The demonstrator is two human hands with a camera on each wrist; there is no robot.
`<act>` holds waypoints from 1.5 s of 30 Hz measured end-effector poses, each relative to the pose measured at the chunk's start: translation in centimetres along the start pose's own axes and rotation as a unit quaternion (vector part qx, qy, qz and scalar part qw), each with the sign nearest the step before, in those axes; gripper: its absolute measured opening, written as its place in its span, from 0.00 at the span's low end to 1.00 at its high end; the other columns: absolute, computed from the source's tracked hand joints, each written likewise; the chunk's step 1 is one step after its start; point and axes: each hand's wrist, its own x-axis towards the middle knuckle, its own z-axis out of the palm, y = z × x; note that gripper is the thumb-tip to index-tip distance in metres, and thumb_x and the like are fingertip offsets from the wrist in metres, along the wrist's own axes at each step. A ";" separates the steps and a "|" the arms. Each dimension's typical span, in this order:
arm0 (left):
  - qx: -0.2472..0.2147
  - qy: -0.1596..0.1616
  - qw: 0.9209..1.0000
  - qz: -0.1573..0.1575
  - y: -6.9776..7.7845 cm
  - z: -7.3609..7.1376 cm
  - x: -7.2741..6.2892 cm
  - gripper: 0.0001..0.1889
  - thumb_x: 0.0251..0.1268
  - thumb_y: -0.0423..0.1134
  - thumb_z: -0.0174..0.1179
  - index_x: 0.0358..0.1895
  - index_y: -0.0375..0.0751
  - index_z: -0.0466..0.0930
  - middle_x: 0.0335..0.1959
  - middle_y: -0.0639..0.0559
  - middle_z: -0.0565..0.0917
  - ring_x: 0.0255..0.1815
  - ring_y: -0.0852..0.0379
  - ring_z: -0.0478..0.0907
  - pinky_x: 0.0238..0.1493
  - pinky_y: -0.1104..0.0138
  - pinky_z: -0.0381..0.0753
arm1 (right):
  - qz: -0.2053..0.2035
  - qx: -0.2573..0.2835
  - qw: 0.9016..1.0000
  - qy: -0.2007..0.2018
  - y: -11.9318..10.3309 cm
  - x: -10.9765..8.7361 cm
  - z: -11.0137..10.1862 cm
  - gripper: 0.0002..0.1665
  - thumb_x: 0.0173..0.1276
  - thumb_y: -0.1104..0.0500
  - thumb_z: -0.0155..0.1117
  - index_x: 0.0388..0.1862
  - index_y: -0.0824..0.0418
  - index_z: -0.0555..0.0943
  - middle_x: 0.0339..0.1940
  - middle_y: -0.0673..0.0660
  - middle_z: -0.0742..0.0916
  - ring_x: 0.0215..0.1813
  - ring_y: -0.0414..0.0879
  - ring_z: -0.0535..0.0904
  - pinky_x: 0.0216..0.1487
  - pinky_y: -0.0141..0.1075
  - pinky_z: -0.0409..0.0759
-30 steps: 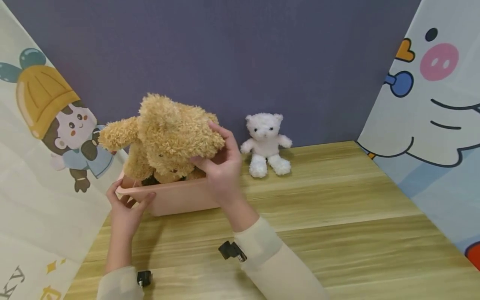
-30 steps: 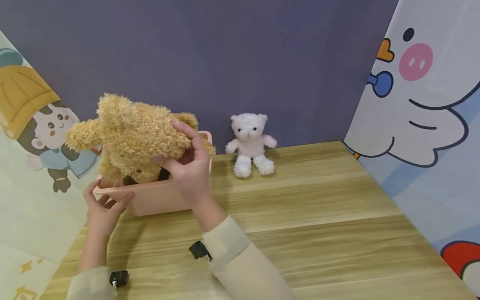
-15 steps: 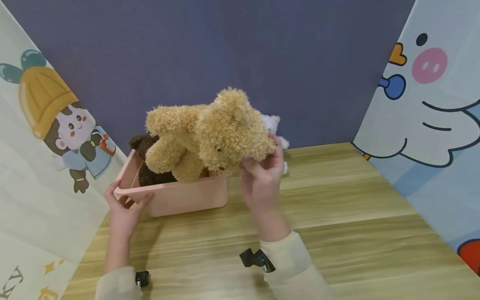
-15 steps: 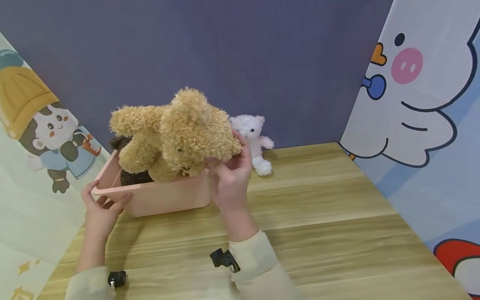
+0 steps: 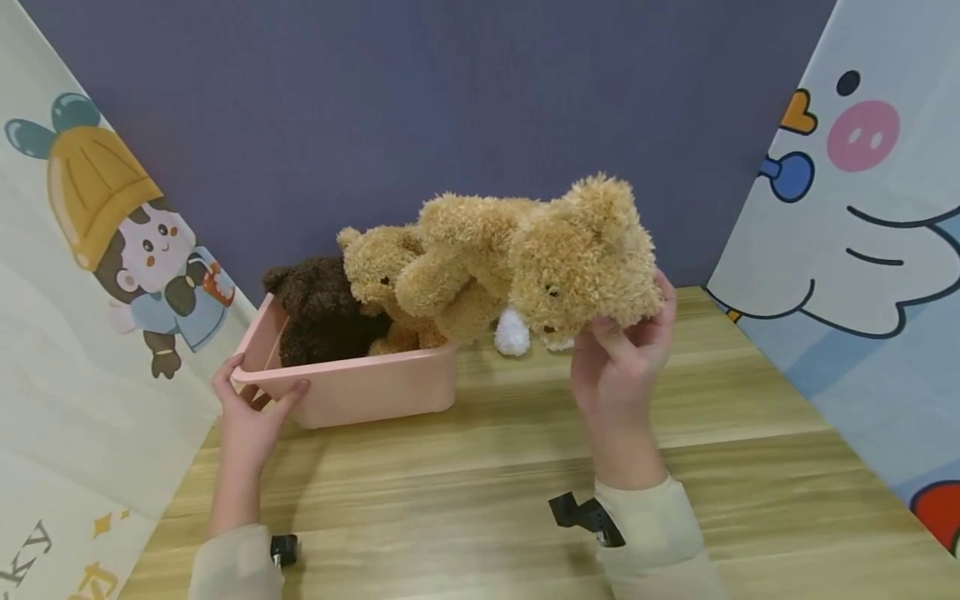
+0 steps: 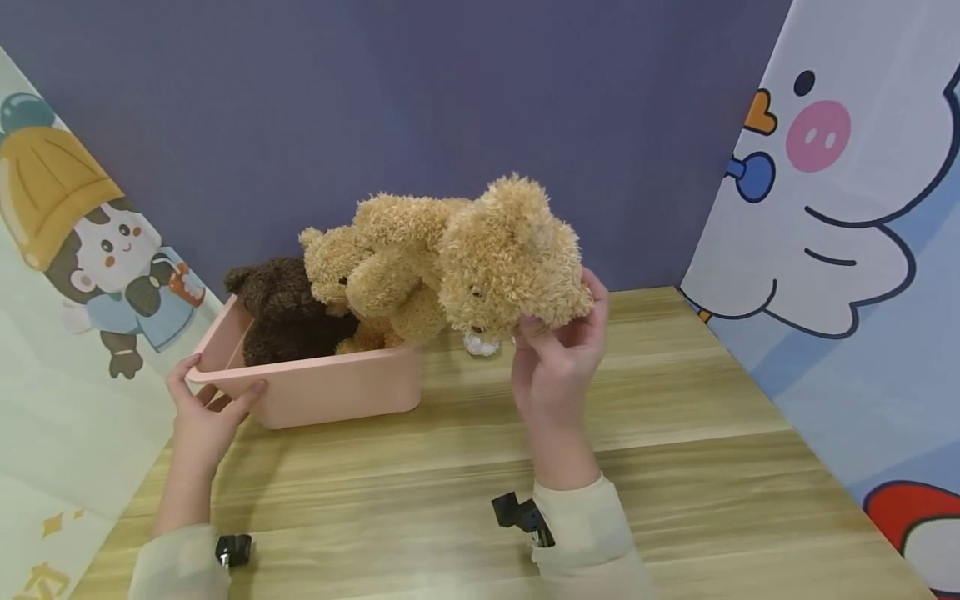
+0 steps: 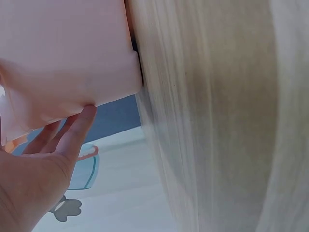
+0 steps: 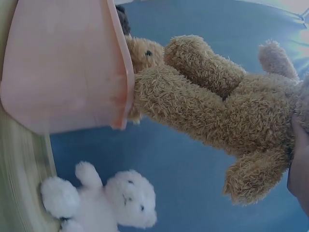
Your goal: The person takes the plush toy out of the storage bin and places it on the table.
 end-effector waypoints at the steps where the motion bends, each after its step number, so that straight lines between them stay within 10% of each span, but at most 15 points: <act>1: -0.002 0.000 1.000 -0.001 0.0 0.0 0.0 0.56 0.67 0.54 0.74 0.81 0.78 0.34 0.87 0.39 0.56 0.81 0.35 0.68 0.75 0.43 0.75 | -0.004 0.002 1.000 0.000 -0.2 0.2 -0.1 0.34 0.59 0.75 0.76 0.63 0.64 0.76 0.60 0.62 0.82 0.59 0.54 0.82 0.55 0.43 0.88; 22: -0.024 0.006 1.000 -0.002 -0.2 -0.1 0.3 0.56 0.68 0.52 0.74 0.80 0.79 0.34 0.88 0.41 0.54 0.82 0.35 0.66 0.77 0.38 0.70 | -0.039 -0.150 0.988 0.022 -4.5 2.2 -4.9 0.34 0.61 0.89 0.60 0.62 0.67 0.76 0.61 0.67 0.78 0.50 0.54 0.80 0.31 0.36 0.87; 31: -0.022 0.007 1.000 -0.002 -0.1 -0.1 0.3 0.56 0.67 0.52 0.74 0.81 0.78 0.34 0.88 0.42 0.52 0.82 0.35 0.66 0.78 0.38 0.70 | -0.050 -0.276 0.960 -0.005 -6.6 3.1 -7.7 0.38 0.52 0.95 0.54 0.61 0.74 0.78 0.66 0.66 0.80 0.61 0.57 0.79 0.35 0.35 0.89; 40: -0.016 0.007 1.000 0.010 0.1 0.2 0.2 0.56 0.68 0.49 0.74 0.82 0.71 0.35 0.88 0.40 0.52 0.81 0.35 0.67 0.77 0.40 0.72 | 0.071 -0.452 0.888 -0.042 -8.1 6.5 -10.8 0.38 0.56 0.92 0.59 0.63 0.69 0.81 0.71 0.54 0.79 0.66 0.46 0.80 0.46 0.28 0.90; 45: -0.023 0.009 1.000 0.006 0.0 0.2 0.3 0.56 0.68 0.50 0.74 0.82 0.74 0.35 0.88 0.42 0.52 0.81 0.36 0.67 0.77 0.40 0.71 | 0.140 -0.581 0.796 -0.100 -7.5 8.1 -12.2 0.39 0.62 0.85 0.67 0.69 0.59 0.80 0.71 0.40 0.77 0.34 0.32 0.77 0.35 0.22 0.84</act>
